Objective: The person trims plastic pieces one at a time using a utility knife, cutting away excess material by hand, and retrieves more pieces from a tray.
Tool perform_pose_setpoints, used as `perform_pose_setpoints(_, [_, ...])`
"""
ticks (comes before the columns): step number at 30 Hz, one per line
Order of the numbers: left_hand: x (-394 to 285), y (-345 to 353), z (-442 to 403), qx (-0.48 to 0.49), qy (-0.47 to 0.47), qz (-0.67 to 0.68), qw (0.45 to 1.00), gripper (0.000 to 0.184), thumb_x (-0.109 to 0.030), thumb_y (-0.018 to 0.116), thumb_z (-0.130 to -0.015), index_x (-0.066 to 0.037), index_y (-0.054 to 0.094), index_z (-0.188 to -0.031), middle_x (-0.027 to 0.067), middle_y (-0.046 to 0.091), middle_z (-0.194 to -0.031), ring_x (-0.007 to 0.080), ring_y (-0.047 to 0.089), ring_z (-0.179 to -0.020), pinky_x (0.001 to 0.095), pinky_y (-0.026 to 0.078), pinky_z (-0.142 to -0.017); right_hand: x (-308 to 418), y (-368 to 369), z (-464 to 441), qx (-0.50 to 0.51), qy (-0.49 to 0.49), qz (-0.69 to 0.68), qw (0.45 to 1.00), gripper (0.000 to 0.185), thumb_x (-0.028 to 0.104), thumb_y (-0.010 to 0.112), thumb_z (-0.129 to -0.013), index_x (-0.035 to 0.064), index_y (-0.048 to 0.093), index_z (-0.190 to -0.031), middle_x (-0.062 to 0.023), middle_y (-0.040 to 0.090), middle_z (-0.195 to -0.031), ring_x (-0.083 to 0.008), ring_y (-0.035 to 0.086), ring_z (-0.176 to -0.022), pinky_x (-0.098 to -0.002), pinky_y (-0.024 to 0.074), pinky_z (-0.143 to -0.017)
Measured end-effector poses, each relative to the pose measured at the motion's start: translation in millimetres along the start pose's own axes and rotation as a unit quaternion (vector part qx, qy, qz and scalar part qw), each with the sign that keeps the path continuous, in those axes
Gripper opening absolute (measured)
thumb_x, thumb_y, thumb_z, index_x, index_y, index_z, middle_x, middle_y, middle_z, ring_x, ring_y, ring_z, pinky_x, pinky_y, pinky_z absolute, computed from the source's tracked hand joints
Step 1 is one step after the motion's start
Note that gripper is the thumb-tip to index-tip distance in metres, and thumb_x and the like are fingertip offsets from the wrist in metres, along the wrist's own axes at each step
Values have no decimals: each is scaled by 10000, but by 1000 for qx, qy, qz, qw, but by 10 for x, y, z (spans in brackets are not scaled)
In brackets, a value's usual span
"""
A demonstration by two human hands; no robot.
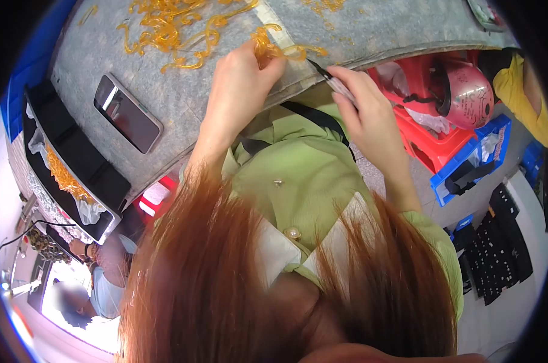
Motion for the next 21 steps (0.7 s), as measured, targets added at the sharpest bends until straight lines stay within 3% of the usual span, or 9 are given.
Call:
perform_pose_setpoints(1, [-22, -9, -10, 5, 0, -12, 1000, 265, -198, 651, -790, 33, 617, -914, 51, 626, -733, 89, 542, -656, 237, 436, -607, 4, 44, -21, -3, 8, -3, 1000, 263, 79, 513, -851, 64, 513, -1114, -150, 563, -952, -364, 571, -843, -421, 470, -710])
perform_pose_setpoints(4, [-32, -25, -24, 1, -20, -9, 1000, 324, -219, 605, -772, 86, 596, -879, 223, 642, -783, 314, 644, -737, 362, 486, -677, 3, 133, -70, -11, 3, -5, 1000, 265, 80, 512, -850, 76, 515, -1115, -139, 559, -922, -372, 581, -786, -444, 476, -658])
perform_pose_setpoints(21, [-11, -31, -59, 13, -19, -10, 1000, 334, -228, 620, -759, 85, 611, -872, 202, 647, -763, 279, 642, -706, 354, 484, -663, 45, 215, -90, -22, -25, 1, 999, 276, 49, 517, -832, 77, 536, -1106, -134, 553, -872, -363, 591, -696, -437, 488, -603])
Point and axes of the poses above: each hand's wrist, its own z-axis away from the middle knuckle, its own y-axis out of the palm, x = y × z, the point moved 6 cm from there along -z, towards the middle knuckle
